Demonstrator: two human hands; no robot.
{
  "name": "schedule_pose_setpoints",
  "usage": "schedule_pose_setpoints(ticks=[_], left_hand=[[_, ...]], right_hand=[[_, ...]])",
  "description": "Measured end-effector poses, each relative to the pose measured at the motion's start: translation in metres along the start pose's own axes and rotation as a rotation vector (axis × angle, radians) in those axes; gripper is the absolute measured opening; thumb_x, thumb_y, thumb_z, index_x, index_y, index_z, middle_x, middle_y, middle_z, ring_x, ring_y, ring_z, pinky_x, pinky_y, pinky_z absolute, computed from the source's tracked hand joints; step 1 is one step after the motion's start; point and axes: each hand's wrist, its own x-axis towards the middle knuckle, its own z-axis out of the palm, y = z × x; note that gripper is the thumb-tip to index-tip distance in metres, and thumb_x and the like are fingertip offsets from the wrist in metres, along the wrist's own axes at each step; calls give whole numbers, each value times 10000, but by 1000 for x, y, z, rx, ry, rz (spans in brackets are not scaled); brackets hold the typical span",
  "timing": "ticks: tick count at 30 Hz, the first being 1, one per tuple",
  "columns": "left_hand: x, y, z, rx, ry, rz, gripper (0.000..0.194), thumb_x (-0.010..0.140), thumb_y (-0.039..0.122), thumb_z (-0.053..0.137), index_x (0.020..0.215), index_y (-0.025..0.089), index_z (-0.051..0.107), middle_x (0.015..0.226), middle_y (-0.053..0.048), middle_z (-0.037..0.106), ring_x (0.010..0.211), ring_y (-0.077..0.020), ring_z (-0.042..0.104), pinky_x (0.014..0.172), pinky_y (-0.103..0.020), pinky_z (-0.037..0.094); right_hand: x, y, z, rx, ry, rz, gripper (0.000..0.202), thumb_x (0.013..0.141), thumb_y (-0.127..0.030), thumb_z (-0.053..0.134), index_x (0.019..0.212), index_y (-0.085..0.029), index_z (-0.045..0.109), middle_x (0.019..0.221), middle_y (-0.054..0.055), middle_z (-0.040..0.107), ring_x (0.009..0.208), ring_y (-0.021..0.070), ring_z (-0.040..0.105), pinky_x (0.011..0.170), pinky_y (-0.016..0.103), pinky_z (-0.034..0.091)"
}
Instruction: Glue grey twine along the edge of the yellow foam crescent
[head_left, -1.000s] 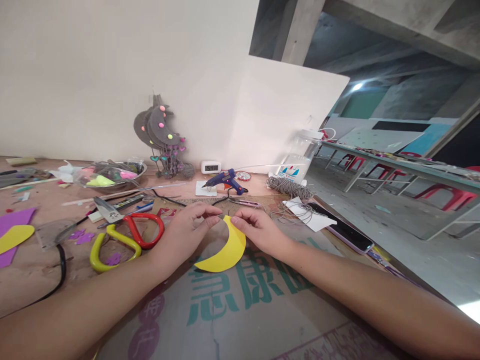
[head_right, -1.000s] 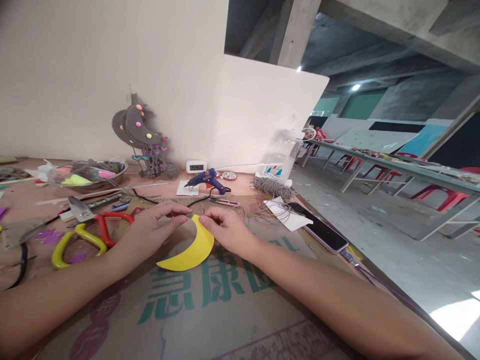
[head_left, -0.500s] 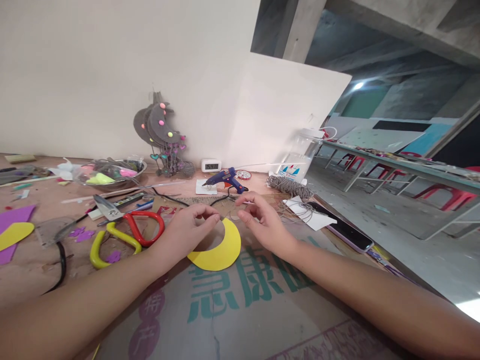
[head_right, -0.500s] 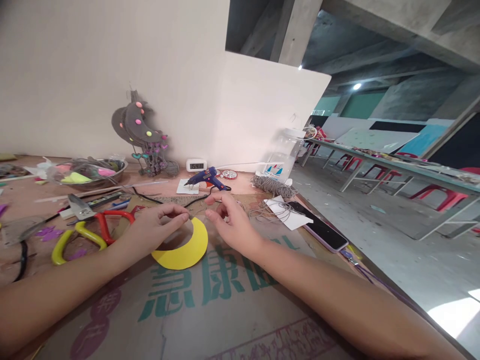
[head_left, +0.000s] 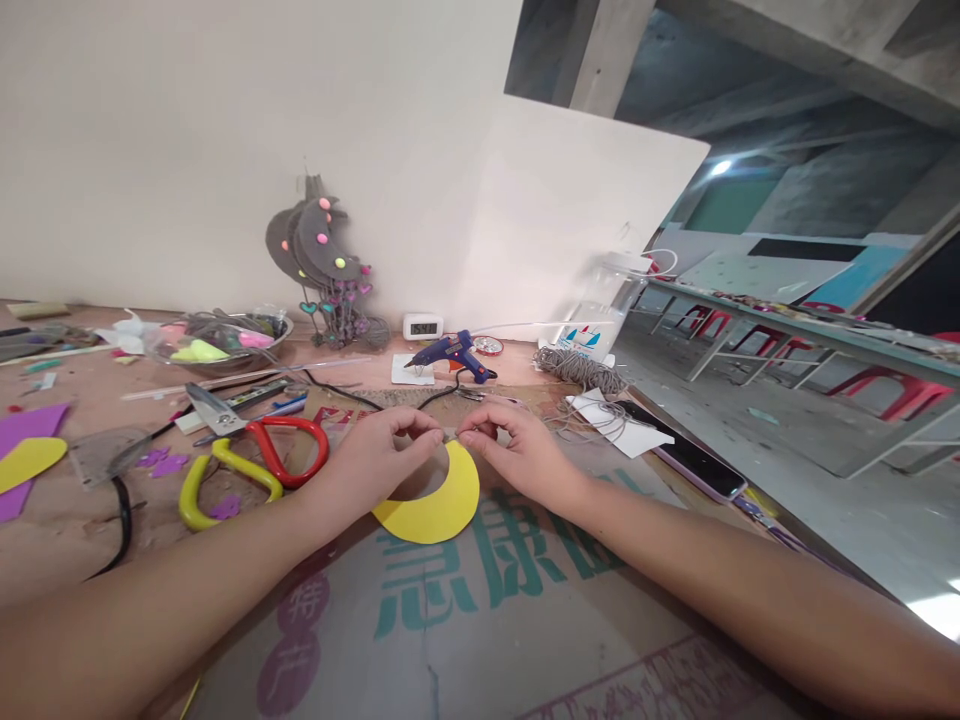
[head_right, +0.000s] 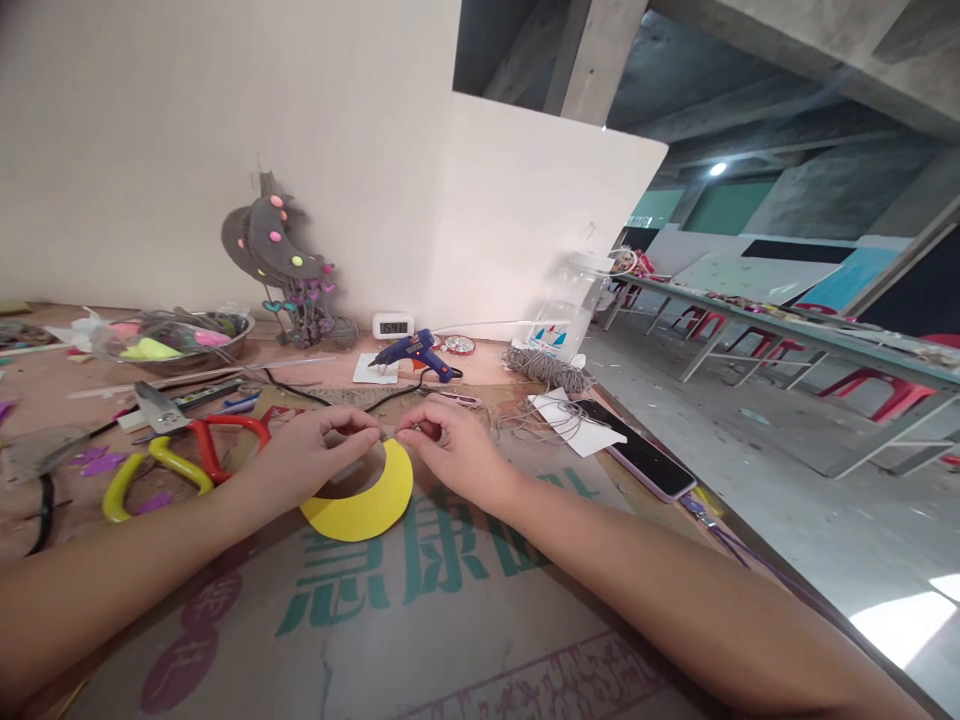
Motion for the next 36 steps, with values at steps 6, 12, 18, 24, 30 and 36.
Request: schedule_pose_setpoints(ticks=[6,12,18,24,30,36], left_hand=[[0,-1,1,-9,-16,17,270,774,404,452,804,213,640,777,6,670,739,-173,591,649,-268,435],[0,-2,2,0,-23,57,258,773,393,458,799,217,644,799,5,676,758,-172,595,674,-271,438],[1,-5,3,-22,-45,76,231,783,374,468,802,223,643,810,14,676,766,-161,601,674,-255,446],[0,-4,3,-8,-57,79,251,777,383,459,802,215,644,823,-2,675,774,-173,598,678,-265,447],[-1,-1,2,-24,-65,70,255,777,381,455,810,216,646,824,-7,672,761,-172,593,668,-270,447],[-2,-1,2,-18,-62,76,259,769,388,455,797,215,646,832,-10,671,776,-180,589,681,-279,446]], right_hand=[[0,-1,1,0,4,23,126,821,-265,527,765,-180,601,725,18,595,687,136,510,662,269,406],[-1,-1,1,10,9,11,126,821,-267,524,769,-181,601,731,18,597,695,138,513,662,268,405],[-1,-1,1,-2,6,2,126,825,-253,528,767,-167,600,736,25,599,713,138,527,676,261,405],[-1,-2,1,3,1,5,127,825,-261,524,761,-178,597,738,23,603,708,142,527,672,270,408],[-1,-1,1,4,11,3,132,825,-265,524,757,-181,600,737,22,606,709,142,531,676,273,412],[0,-1,1,13,6,-5,127,827,-254,521,769,-186,612,747,22,615,730,147,545,700,283,421]])
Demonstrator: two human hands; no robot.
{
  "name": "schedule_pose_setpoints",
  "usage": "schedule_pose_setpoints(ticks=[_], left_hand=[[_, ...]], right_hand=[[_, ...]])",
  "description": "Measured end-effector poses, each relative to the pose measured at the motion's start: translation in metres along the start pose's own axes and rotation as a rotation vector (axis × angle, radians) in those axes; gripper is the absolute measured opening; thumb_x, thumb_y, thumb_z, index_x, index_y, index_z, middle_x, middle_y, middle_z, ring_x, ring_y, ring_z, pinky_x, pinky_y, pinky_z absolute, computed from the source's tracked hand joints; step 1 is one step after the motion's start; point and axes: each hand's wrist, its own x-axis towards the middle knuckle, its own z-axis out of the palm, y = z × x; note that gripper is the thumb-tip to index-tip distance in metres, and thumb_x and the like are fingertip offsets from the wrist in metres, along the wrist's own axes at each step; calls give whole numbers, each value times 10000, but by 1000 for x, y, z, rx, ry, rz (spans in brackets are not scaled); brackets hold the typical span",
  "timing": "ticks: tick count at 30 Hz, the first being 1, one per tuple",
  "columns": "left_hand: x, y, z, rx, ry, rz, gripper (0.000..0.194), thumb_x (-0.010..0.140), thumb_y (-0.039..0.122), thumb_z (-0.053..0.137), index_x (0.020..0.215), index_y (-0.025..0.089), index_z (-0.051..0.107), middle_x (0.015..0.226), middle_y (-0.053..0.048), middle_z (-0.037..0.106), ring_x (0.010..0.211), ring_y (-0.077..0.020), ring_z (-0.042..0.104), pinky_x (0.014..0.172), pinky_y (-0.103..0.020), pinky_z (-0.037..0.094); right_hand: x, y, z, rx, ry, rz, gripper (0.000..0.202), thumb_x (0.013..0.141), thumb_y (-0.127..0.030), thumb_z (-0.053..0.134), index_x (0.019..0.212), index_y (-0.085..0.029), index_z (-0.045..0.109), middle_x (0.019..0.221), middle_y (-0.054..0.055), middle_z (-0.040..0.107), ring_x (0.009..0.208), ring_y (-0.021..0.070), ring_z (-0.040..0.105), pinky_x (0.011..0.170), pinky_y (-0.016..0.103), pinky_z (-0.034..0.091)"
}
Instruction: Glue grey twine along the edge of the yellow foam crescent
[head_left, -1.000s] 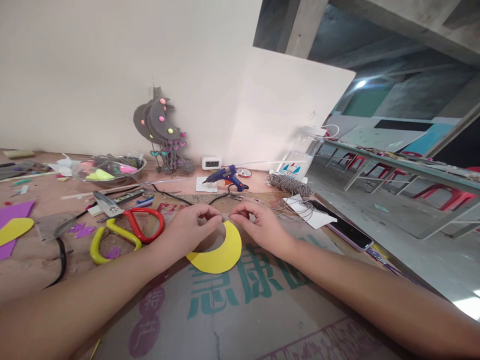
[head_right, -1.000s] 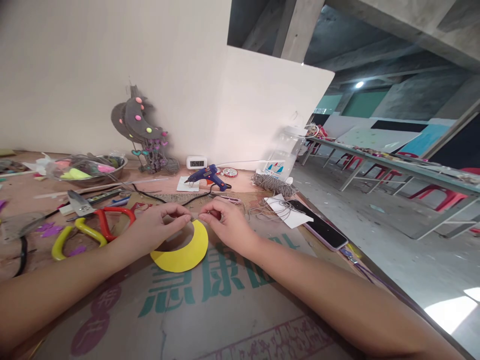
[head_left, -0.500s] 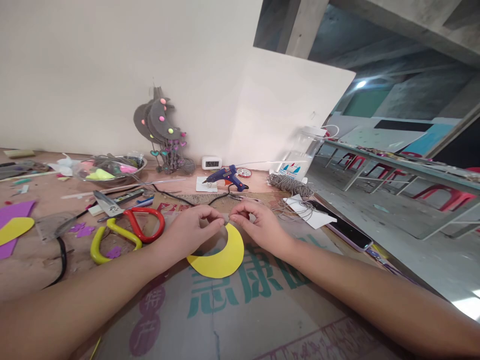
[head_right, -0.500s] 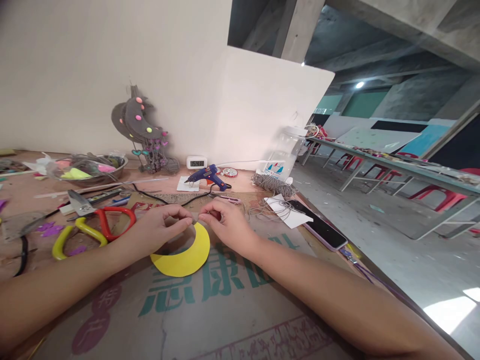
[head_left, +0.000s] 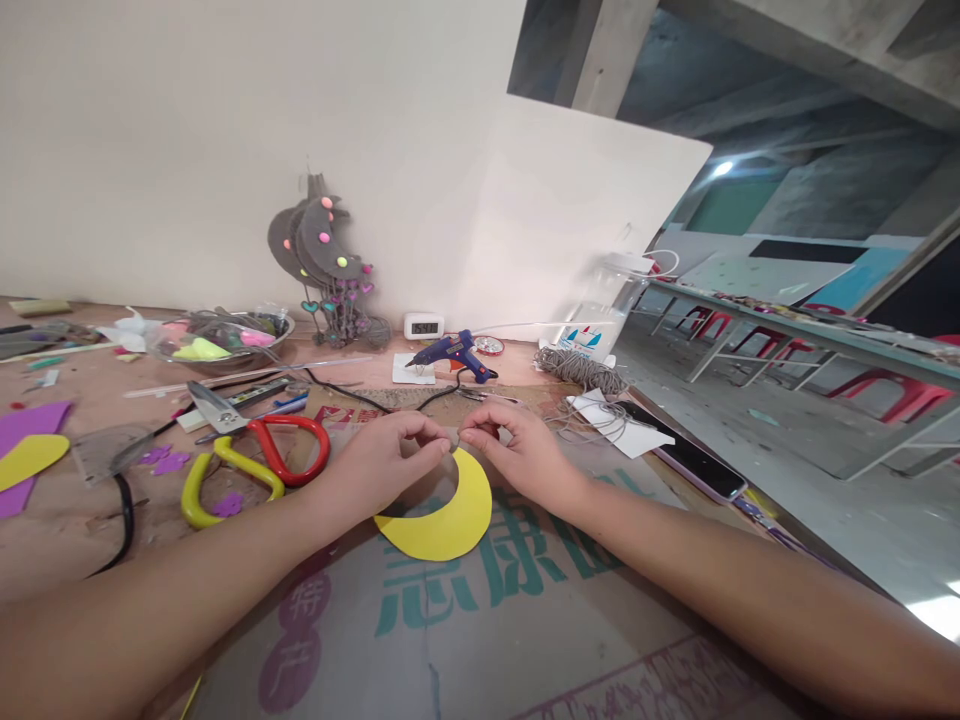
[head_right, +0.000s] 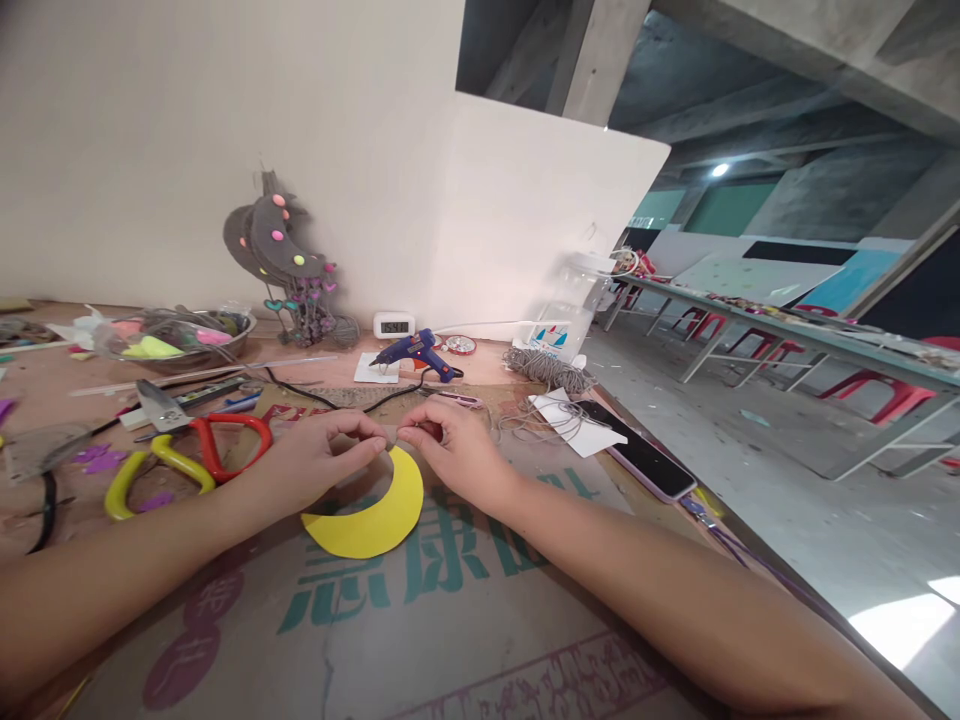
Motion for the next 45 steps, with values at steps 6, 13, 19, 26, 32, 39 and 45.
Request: schedule_pose_setpoints(ticks=[6,13,19,26,32,39,45], left_hand=[[1,1,-2,-4,125,-90,242,763,386,466,763,208,630,751,5,659,702,-166,586,637,-262,444],[5,-4,-3,-44,245,-148,262,752,406,484,764,190,631,739,-5,660,694,-172,593,613,-258,446],[6,-8,-2,-71,259,-122,276,761,426,490,779,191,634,764,-7,669,716,-171,595,612,-250,449],[4,-9,-2,-126,230,-82,309,800,424,469,951,216,641,969,-21,675,904,-191,594,789,-293,453],[2,-6,-1,-160,231,-49,256,790,342,504,974,230,644,1043,-26,651,977,-187,574,834,-287,451],[3,-7,-1,-106,256,-32,217,770,336,526,897,219,656,944,-21,669,909,-192,590,773,-288,467],[4,-7,-1,-99,261,-35,190,761,337,547,867,238,670,919,-3,672,891,-182,591,783,-283,457]], right_hand=[[0,6,-1,142,126,-6,192,876,-242,427,1021,-197,544,1083,77,525,867,141,520,702,255,426],[-3,5,-2,100,135,43,192,868,-337,431,788,-177,500,704,2,493,651,118,445,603,237,374],[-2,-1,1,48,-98,104,229,831,-346,477,737,-159,570,673,11,548,645,130,482,587,239,373],[-2,1,1,74,-77,149,263,838,-356,456,676,-161,528,609,-11,487,579,107,421,546,223,344],[-2,1,1,120,-86,161,265,842,-360,452,686,-157,520,602,-21,463,571,98,405,536,211,334],[-2,3,1,145,-107,165,281,838,-380,460,690,-150,524,611,-18,467,572,96,405,529,205,328],[-1,4,0,168,-154,145,276,841,-374,454,700,-150,528,624,-10,471,594,105,415,564,216,350]])
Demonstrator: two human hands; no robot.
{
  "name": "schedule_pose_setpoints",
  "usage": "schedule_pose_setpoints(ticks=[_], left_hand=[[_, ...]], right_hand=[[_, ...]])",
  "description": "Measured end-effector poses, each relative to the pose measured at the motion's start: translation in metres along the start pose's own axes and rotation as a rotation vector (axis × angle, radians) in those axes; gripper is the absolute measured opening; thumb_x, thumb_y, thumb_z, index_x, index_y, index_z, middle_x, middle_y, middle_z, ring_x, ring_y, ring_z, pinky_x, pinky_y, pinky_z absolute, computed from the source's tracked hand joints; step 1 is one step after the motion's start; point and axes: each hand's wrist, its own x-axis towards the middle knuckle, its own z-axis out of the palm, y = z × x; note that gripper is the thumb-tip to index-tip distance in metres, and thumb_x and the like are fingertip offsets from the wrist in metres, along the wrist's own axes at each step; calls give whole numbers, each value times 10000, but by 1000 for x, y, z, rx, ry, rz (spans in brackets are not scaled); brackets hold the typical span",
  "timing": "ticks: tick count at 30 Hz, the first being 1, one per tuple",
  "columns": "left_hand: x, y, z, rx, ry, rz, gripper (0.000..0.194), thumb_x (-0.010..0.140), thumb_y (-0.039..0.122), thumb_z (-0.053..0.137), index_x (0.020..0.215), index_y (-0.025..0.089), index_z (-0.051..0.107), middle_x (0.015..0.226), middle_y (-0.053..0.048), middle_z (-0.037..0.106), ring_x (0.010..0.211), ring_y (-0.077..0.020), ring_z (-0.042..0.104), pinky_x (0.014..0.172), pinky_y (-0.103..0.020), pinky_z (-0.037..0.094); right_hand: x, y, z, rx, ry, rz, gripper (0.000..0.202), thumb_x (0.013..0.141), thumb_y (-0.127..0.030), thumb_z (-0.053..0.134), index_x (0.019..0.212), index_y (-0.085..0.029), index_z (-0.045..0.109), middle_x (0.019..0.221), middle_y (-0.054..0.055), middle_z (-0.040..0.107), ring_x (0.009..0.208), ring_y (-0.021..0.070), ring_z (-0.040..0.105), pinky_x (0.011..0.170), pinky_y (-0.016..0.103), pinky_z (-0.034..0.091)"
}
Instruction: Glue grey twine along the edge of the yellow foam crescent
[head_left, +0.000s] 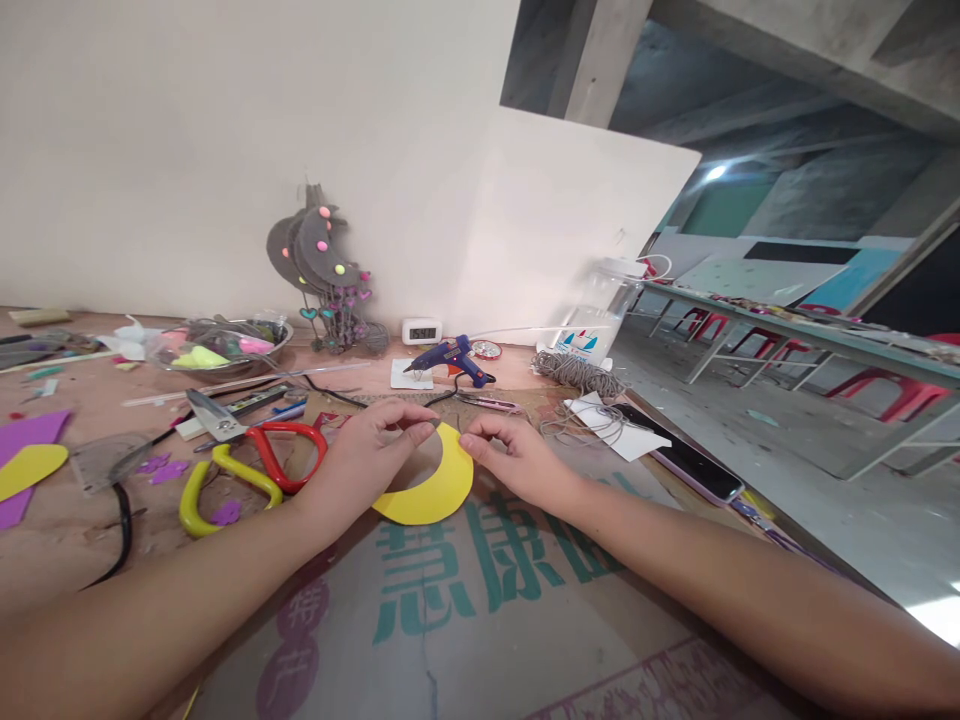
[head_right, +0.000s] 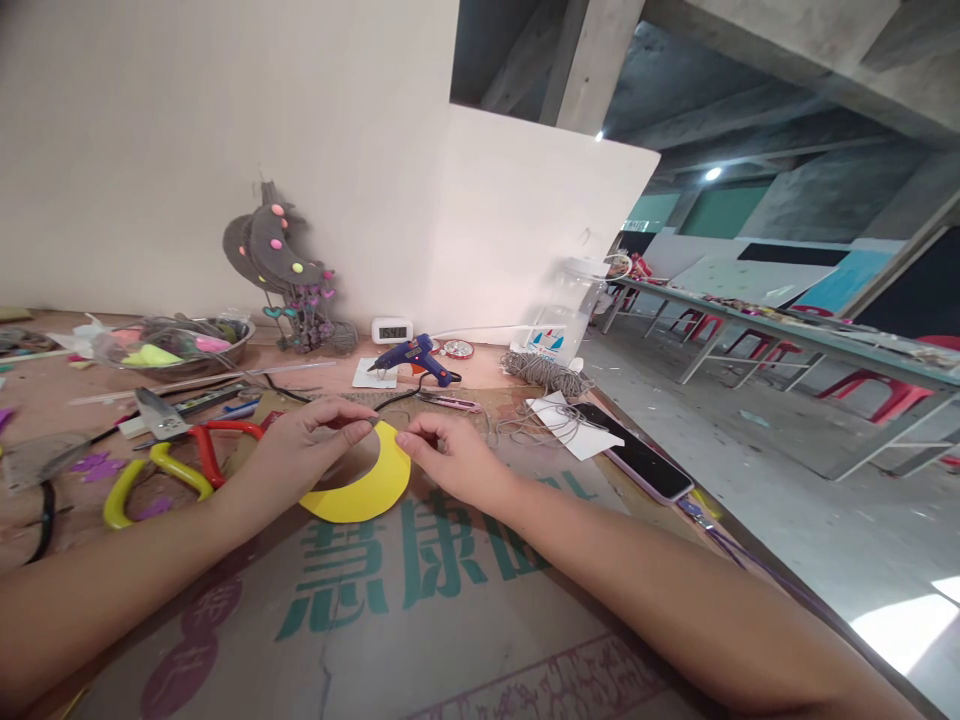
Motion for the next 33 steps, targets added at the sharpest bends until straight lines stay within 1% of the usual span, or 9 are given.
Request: schedule_pose_setpoints(ticks=[5,12,17,20,25,30,33], left_hand=[[-1,1,-1,-18,-4,19,207,770,321,544,928,252,657,995,2,661,963,-179,573,823,-279,444],[0,0,0,-6,-9,16,163,761,303,556,859,234,667,911,2,670,888,-174,591,779,-277,455],[1,-1,-1,-17,12,17,175,746,324,574,846,233,684,904,-7,678,884,-186,596,770,-286,463],[2,-1,-1,-17,25,25,172,741,331,581,831,236,691,900,-5,682,891,-187,598,777,-287,464],[1,-1,-1,-21,30,6,176,723,350,596,802,229,696,883,-7,694,884,-196,605,771,-291,472],[1,0,-1,-24,-6,15,186,759,328,561,858,240,691,928,-3,686,909,-180,598,807,-285,456],[1,2,-1,-17,-14,18,189,769,315,545,866,236,687,930,-6,683,902,-176,597,802,-283,457]], right_hand=[[0,1,0,9,-15,13,289,847,-383,444,693,-151,519,614,-13,463,582,103,408,562,219,350],[0,2,1,49,-29,42,315,845,-422,439,701,-152,515,591,-20,450,545,95,399,509,209,329],[0,0,1,-6,-54,-26,290,844,-389,454,708,-148,540,628,-5,490,602,107,435,553,213,349],[-1,-1,1,-38,-48,-49,282,842,-374,462,687,-150,535,635,-4,497,620,108,441,573,215,351],[-1,-1,1,-1,-48,-8,297,841,-392,458,690,-148,534,598,-15,470,570,97,413,533,211,334],[-1,0,0,31,-55,15,322,849,-415,439,670,-155,502,559,-28,430,528,91,394,493,210,303],[0,1,-1,30,-52,19,327,856,-423,425,671,-162,492,532,-36,414,511,91,391,478,209,287]])
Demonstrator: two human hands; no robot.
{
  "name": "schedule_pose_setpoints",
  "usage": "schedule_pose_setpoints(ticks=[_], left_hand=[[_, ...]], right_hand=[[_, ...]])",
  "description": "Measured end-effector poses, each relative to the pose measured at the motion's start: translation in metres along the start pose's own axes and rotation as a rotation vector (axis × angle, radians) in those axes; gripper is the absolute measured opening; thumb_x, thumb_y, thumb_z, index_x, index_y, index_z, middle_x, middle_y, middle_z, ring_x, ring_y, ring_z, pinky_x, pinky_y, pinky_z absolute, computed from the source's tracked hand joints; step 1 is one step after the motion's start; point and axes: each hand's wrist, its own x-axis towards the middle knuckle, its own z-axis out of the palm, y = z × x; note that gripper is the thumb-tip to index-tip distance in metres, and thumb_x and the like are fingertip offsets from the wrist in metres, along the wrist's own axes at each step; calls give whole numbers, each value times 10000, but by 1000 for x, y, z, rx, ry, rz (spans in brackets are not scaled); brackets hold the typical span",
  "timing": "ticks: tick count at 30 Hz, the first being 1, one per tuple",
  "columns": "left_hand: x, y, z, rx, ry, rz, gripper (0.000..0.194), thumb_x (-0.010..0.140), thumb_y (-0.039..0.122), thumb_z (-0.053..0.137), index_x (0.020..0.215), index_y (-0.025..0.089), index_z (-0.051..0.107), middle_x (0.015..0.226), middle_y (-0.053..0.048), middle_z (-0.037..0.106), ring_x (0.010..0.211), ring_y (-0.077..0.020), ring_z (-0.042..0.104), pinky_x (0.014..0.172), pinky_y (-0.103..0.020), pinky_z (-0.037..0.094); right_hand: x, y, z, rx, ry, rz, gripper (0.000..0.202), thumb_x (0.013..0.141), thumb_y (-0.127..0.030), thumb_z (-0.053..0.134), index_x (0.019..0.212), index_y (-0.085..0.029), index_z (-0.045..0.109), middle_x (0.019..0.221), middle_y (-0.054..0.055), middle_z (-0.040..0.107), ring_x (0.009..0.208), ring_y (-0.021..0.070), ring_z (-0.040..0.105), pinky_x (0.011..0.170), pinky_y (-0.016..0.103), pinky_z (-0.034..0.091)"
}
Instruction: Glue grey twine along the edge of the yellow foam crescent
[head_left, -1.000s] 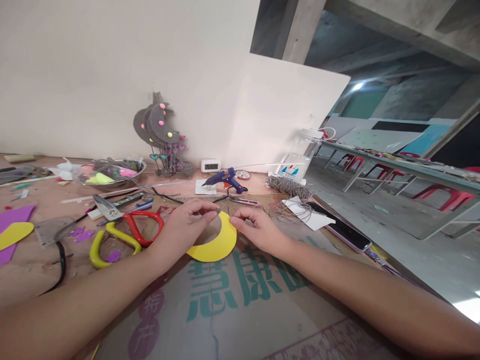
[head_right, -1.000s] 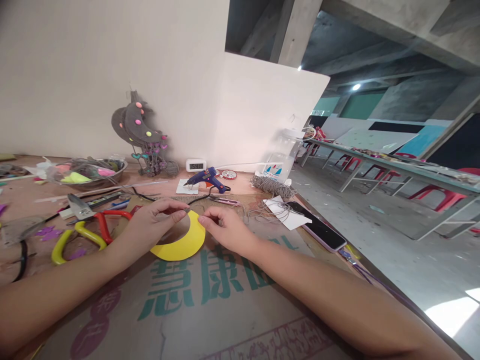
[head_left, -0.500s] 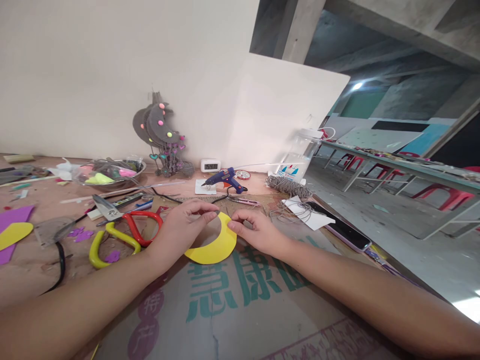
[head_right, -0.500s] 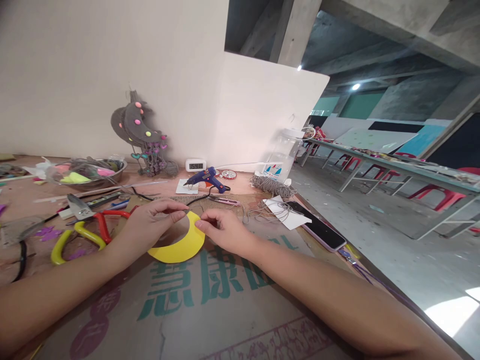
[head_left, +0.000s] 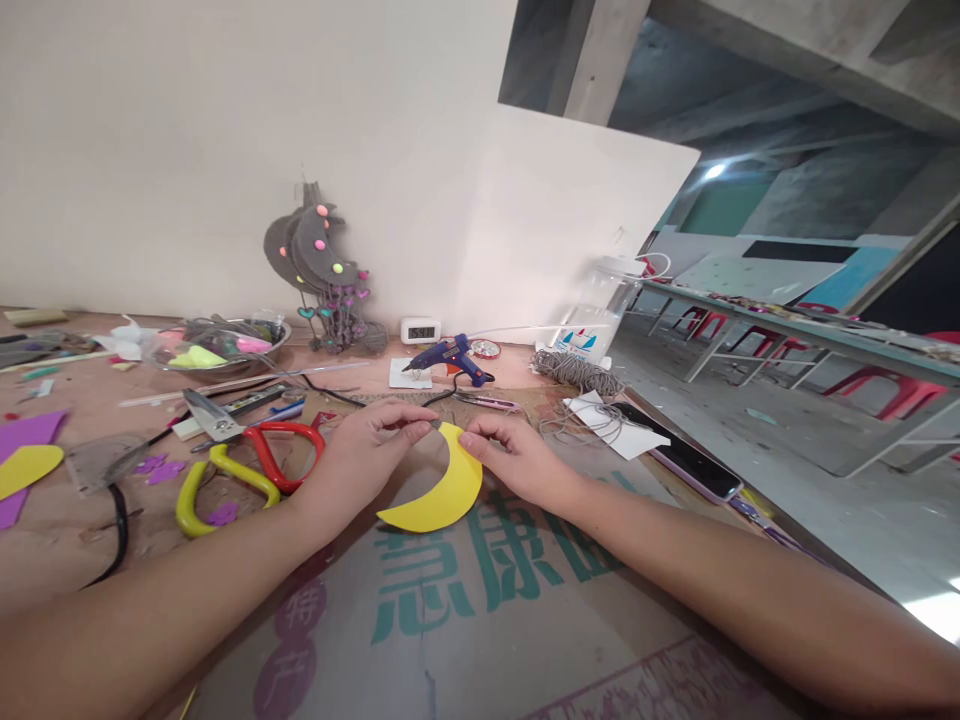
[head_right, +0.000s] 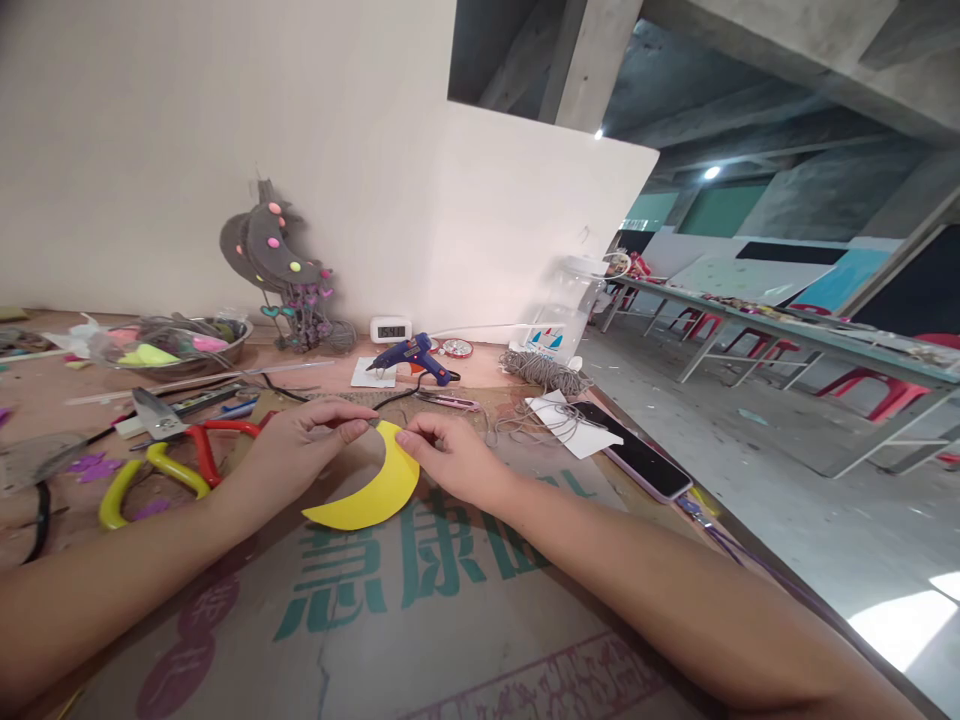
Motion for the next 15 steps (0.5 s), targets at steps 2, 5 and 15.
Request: schedule_pose_setpoints(ticks=[2,5,15], left_hand=[[0,0,0,-1,0,-7,183,765,310,546,858,231,683,920,-7,682,891,-177,597,789,-283,461],[0,-1,0,0,11,-13,185,758,324,546,844,229,679,901,-9,683,875,-183,597,783,-295,463],[2,-4,-2,-19,54,-64,271,753,400,530,883,208,670,935,-31,691,924,-218,600,777,-321,470]], right_hand=[[0,0,0,4,-3,1,329,856,-428,425,674,-162,491,525,-37,410,506,91,390,476,210,284],[0,0,0,16,-14,1,339,852,-441,426,676,-160,496,532,-36,418,509,90,391,480,210,293],[0,-2,2,-32,-17,-44,294,837,-406,465,714,-151,544,675,7,528,654,122,466,607,229,380]])
